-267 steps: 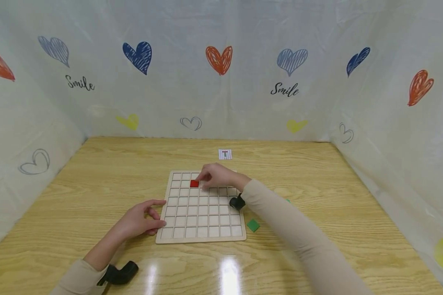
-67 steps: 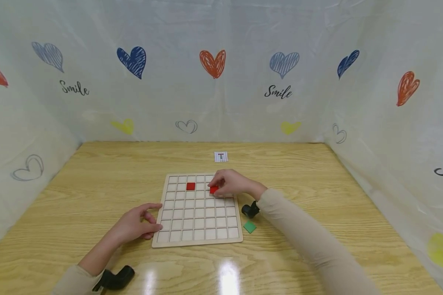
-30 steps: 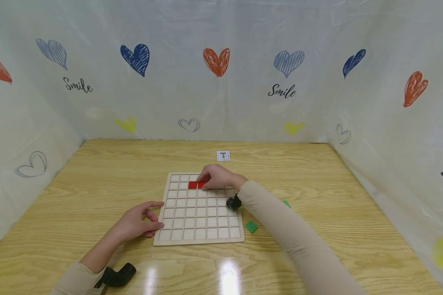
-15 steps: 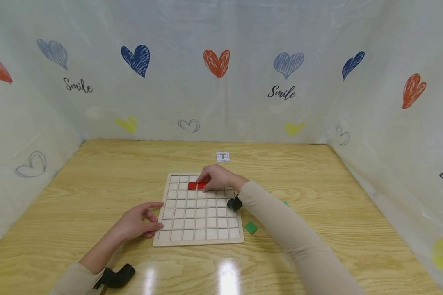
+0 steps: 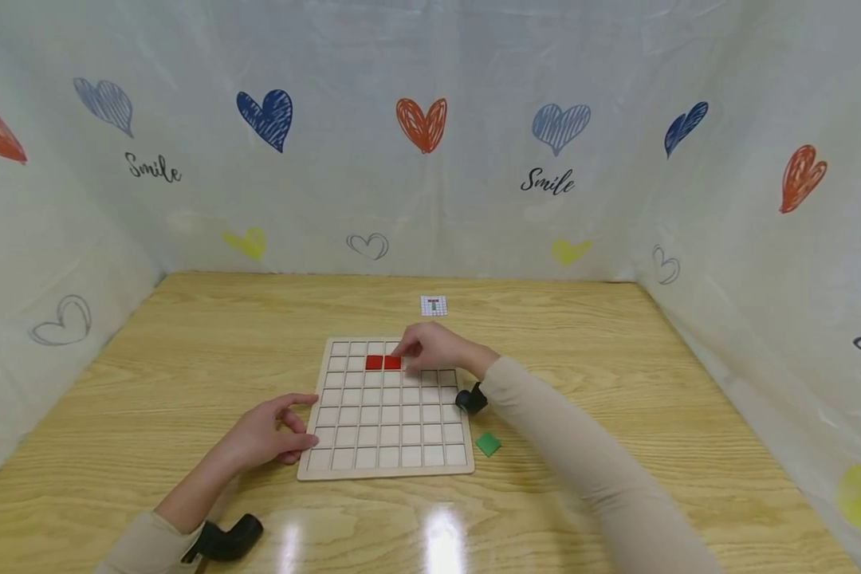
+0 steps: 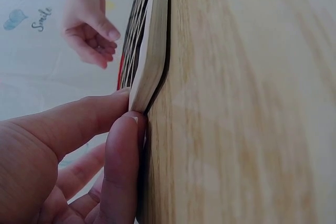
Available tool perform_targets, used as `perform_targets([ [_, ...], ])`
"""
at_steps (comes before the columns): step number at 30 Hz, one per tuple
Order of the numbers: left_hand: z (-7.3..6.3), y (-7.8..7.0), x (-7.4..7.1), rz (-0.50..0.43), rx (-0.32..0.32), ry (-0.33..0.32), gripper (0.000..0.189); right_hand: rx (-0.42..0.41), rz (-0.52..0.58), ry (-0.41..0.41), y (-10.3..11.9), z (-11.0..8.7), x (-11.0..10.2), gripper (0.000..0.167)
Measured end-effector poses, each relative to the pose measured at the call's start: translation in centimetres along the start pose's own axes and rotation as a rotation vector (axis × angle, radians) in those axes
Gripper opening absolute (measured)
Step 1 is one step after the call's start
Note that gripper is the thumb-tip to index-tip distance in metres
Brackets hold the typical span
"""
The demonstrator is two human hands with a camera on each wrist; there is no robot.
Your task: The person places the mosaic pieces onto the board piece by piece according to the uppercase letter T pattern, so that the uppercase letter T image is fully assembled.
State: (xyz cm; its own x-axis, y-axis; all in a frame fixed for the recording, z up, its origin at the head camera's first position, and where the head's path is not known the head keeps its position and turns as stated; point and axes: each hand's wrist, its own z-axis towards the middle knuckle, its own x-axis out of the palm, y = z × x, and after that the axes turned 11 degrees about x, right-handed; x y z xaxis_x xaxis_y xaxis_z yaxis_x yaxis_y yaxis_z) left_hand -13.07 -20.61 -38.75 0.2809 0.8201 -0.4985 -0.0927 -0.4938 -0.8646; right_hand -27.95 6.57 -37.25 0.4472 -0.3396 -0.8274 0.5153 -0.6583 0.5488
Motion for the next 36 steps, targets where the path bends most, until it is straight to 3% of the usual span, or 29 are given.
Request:
perform_targets([
  [17, 0.1, 0.1, 0.0, -0.016, 0.013, 0.005, 0.067, -0.041, 0.044, 0.004, -0.9, -2.3, -0.5, 0.026],
  [25, 0.0, -0.1, 0.1, 0.000, -0.008, 0.000, 0.067, -0.013, 0.067, 0.002, -1.2, -3.2, -0.5, 0.026],
  [36, -0.1, 0.0, 0.1, -0.011, -0.004, 0.004, 0.067, -0.031, 0.102, -0.047, -2.3, -4.9, -0.6, 0.026],
])
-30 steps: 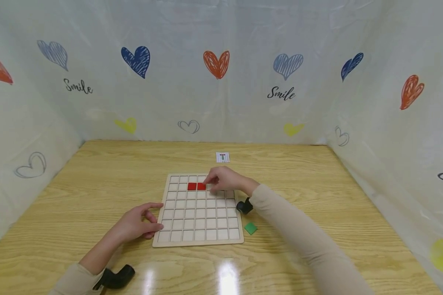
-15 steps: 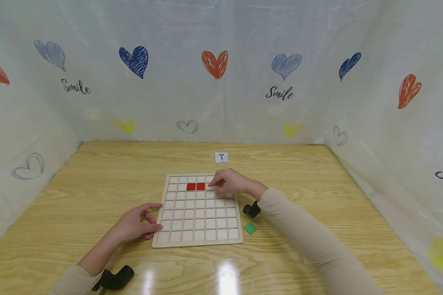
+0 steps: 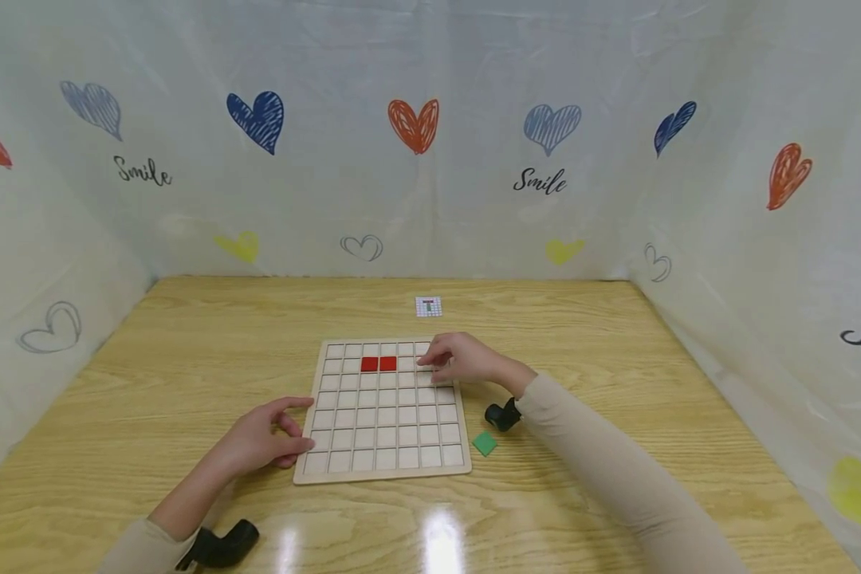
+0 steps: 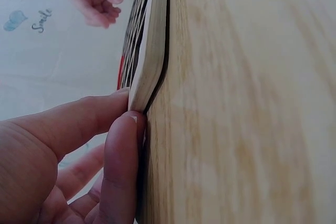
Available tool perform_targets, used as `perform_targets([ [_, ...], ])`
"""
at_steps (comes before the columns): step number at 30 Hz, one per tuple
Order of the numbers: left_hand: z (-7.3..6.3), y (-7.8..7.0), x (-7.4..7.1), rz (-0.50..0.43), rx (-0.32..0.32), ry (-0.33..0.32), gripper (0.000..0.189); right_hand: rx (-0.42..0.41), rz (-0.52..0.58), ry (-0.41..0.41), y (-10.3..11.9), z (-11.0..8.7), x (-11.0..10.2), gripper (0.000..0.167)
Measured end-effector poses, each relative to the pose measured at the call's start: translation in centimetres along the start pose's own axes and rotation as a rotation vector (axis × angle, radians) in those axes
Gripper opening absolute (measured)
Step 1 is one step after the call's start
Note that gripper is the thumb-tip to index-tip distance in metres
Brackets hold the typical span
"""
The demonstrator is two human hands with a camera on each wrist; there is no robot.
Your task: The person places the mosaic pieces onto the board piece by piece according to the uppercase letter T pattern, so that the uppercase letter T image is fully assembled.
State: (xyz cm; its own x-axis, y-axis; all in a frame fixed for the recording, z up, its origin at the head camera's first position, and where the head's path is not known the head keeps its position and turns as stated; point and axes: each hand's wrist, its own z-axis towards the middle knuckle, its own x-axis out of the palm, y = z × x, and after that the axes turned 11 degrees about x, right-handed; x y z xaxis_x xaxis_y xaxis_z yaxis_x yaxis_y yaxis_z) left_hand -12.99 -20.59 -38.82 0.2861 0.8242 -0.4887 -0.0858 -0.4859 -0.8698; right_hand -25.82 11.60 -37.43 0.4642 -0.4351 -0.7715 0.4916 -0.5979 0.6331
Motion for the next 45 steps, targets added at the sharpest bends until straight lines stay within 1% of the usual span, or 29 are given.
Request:
perform_targets([
  [10, 0.0, 0.2, 0.0, 0.013, 0.002, 0.001, 0.068, 0.040, 0.023, -0.050, -1.0, -1.5, -0.6, 0.025],
  [13, 0.0, 0.1, 0.0, 0.015, 0.004, 0.003, 0.068, 0.041, 0.022, -0.065, -1.3, -2.1, -0.8, 0.025],
  [20, 0.0, 0.0, 0.0, 0.020, -0.006, 0.001, 0.068, 0.084, 0.027, -0.084, -2.0, -3.3, -1.4, 0.025],
  [29, 0.0, -0.2, 0.0, 0.015, -0.014, -0.003, 0.068, 0.093, 0.020, -0.113, -3.2, -4.7, -1.9, 0.028],
  [40, 0.0, -0.1, 0.0, 0.005, -0.022, 0.006, 0.069, 0.133, 0.079, -0.138, -4.2, -6.0, -2.2, 0.029],
  [45, 0.0, -0.2, 0.0, 0.002, -0.018, 0.007, 0.068, 0.158, 0.078, -0.148, -4.8, -6.4, -2.4, 0.030],
])
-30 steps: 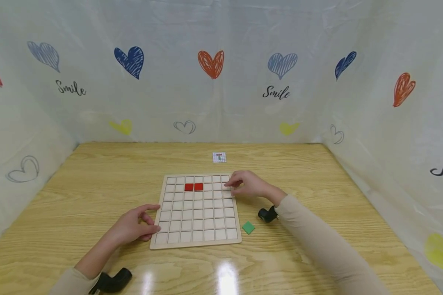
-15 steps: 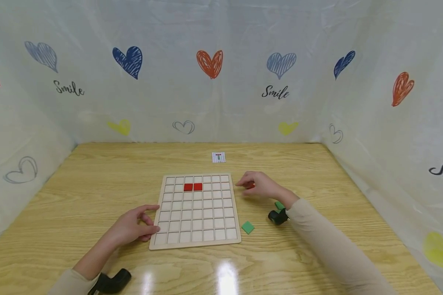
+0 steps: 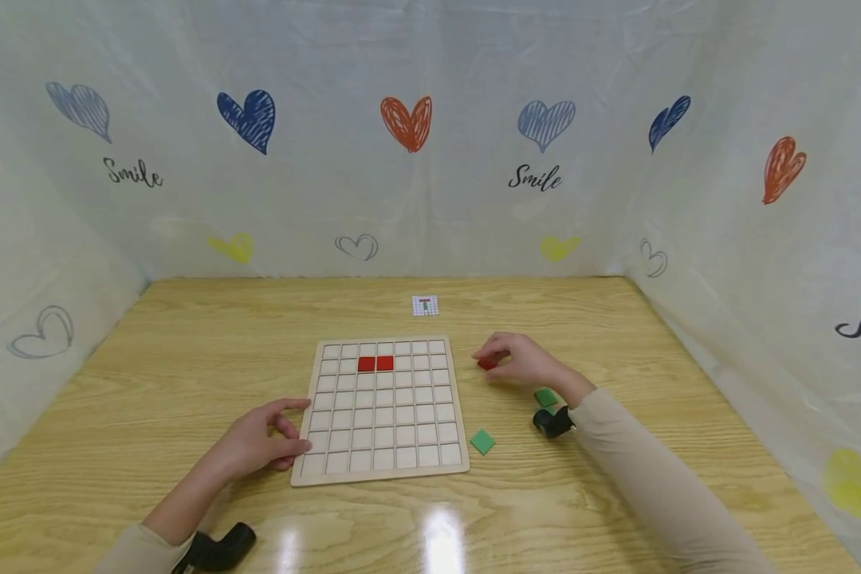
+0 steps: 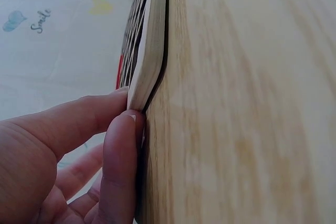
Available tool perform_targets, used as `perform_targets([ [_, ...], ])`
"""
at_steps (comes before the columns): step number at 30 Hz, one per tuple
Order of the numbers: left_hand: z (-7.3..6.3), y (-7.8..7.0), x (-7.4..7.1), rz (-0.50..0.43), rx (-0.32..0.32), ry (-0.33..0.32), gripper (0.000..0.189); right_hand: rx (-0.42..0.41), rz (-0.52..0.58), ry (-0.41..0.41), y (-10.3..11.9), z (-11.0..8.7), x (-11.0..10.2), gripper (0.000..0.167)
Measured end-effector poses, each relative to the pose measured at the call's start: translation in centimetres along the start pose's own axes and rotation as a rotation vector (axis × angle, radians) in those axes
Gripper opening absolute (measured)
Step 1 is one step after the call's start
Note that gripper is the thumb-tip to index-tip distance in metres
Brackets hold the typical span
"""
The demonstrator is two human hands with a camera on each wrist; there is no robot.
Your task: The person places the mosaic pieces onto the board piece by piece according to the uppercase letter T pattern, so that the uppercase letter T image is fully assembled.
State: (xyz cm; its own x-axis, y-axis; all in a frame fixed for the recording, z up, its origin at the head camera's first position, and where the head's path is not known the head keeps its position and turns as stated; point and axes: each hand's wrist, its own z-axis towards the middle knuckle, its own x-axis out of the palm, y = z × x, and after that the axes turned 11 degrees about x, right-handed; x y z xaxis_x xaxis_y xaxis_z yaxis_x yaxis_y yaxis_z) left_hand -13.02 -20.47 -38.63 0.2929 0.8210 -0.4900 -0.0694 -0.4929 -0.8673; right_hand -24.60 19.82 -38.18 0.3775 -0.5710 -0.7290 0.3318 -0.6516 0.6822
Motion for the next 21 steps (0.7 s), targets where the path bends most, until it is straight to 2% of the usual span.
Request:
perform_targets([
  [9, 0.0, -0.1, 0.0, 0.008, -0.005, -0.008, 0.068, 0.044, -0.003, 0.011, -0.9, 0.4, -0.5, 0.032],
  [16, 0.1, 0.0, 0.0, 0.003, 0.001, -0.005, 0.068, -0.013, -0.062, 0.041, -1.3, 0.7, -0.8, 0.027],
  [21, 0.2, 0.4, 0.0, -0.010, 0.009, -0.001, 0.070, 0.019, -0.116, 0.058, -0.9, 0.8, -0.9, 0.026],
])
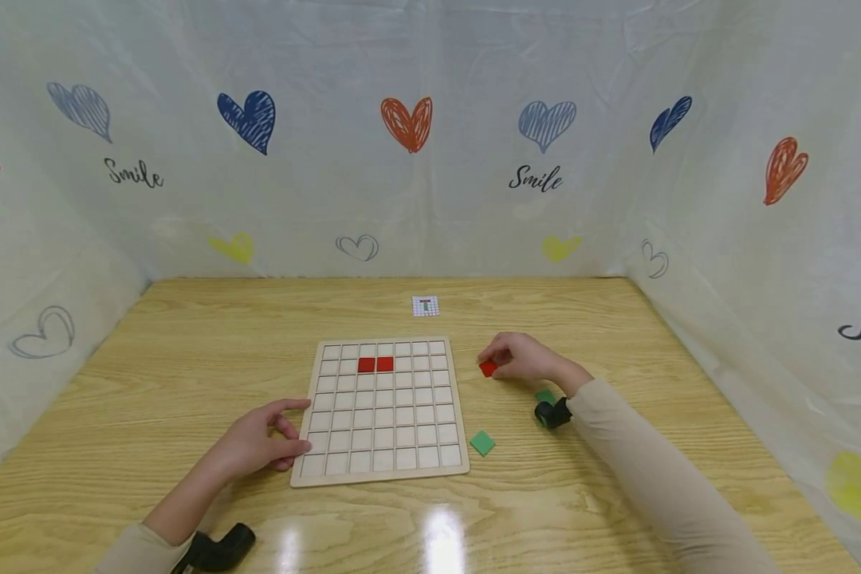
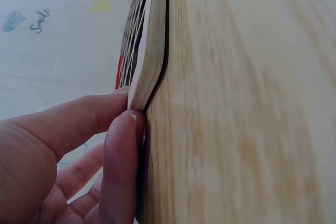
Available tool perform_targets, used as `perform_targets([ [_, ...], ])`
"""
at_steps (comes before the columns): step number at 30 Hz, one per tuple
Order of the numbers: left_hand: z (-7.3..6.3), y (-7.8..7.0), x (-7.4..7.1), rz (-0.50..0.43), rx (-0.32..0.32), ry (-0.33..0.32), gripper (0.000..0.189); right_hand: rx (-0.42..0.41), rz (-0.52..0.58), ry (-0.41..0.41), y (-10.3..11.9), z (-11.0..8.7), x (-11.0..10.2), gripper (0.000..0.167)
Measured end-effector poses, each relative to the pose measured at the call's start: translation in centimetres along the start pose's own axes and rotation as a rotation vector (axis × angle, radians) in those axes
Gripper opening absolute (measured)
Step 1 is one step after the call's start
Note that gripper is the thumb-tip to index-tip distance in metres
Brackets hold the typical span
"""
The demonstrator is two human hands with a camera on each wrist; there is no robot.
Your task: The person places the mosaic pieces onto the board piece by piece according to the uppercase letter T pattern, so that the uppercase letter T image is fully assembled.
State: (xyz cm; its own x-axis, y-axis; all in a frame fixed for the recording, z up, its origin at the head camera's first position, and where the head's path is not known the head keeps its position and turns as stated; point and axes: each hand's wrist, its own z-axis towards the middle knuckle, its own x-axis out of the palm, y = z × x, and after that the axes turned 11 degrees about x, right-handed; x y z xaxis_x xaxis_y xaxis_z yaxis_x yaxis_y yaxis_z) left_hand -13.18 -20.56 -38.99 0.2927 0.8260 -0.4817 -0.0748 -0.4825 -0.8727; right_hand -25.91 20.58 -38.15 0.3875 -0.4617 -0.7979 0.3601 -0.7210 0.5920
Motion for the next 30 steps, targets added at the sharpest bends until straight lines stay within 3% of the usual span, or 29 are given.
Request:
perform_targets([
  [8, 0.07, 0.21, 0.03, -0.003, 0.002, 0.000, 0.070, 0.046, -0.032, 0.026, 0.29, -0.14, 0.02, 0.029],
  [30, 0.08, 0.12, -0.04, -0.002, -0.002, -0.006, 0.069, -0.005, -0.045, 0.022, 1.03, 0.53, 0.31, 0.026],
])
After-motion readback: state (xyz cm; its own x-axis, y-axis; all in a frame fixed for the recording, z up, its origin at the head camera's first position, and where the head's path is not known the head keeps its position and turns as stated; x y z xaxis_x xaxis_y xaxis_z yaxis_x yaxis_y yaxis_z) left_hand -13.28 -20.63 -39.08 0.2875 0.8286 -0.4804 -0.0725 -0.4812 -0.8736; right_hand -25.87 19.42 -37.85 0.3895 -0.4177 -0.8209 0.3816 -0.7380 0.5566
